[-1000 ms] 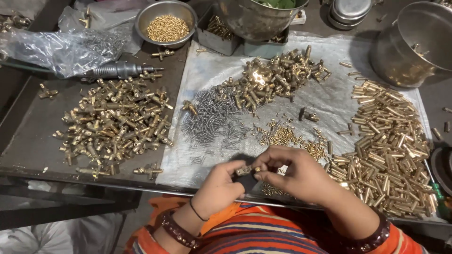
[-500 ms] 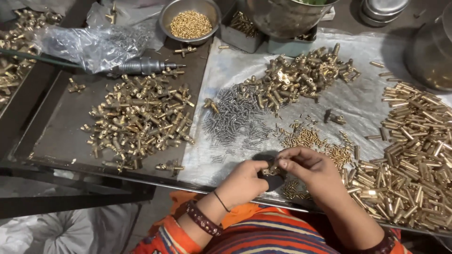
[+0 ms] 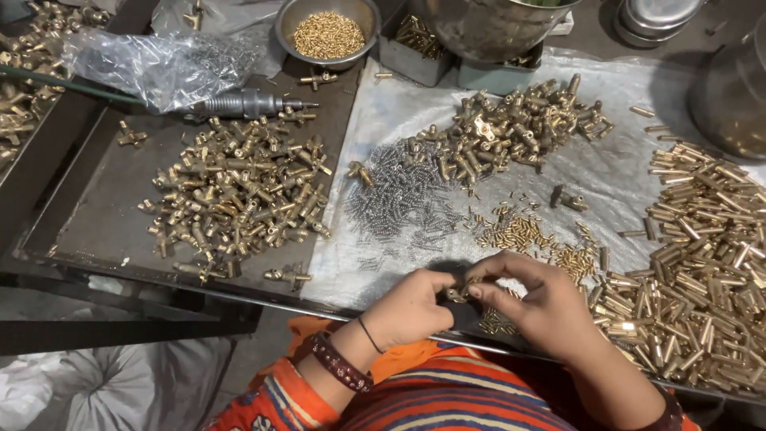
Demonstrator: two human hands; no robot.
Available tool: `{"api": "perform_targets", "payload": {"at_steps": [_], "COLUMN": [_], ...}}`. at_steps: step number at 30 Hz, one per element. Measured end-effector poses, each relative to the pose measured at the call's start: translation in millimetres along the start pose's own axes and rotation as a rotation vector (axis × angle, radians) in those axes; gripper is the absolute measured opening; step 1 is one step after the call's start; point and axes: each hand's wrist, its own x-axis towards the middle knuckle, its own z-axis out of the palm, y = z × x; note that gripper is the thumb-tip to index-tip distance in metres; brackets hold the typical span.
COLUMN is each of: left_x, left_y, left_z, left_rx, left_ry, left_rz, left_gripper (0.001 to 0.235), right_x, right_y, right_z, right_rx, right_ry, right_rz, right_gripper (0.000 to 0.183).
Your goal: Assembling small brass T-connectors by inserting small pins into them at a workbench.
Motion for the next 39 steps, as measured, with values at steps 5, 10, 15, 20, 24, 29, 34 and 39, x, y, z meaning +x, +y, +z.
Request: {"api": "perform_targets", "payload": {"at_steps": [5,10,15,20,24,29,34,39], "left_x": [-1,-4,-5,-7,-6,-6,-1,1], "left_y": [-8,11,20,46,45,35,25,18], "left_z": [-6,-5,-11,-5,-8,-12,-13,-16], "left_rx": [0.142,-0.073,-0.255,-0.290,-0.324,-0.362,-0.450,-0.465], "left_ry": [0.002,-0.018,0.182,0.282,0.279,0.222,0.213,0.345], "left_rz": [0.016,-0.107,-0.189,-0.219,-0.258,-0.279,-0.290,-0.283], "left_gripper": [0.014,0.018,0.026,0.033,0.056,0.063,0.061,0.044], "right_x": [-4,-4,2,-6,0,5,9,12], "right_y": [3,-3,34,20,19,17,-2,-19], "right_z": [-2,-4,-24,-8,2,4,13,33], "right_rx": [0.126,-0.059,-0.047,-0.537,-0.739,-0.614,-0.060,-0.362], "right_ry": [-0.053,-0.103,0.134,0.042,0.005,-0.060,-0.015,0.079], "right_rz": [0.098,-0.207,0.170,-0.078,-0.321,-0.132,0.016,-0.342], "right_gripper": [0.021,0.020,0.018,0.018,0.021,0.021,0.017,0.016]}}
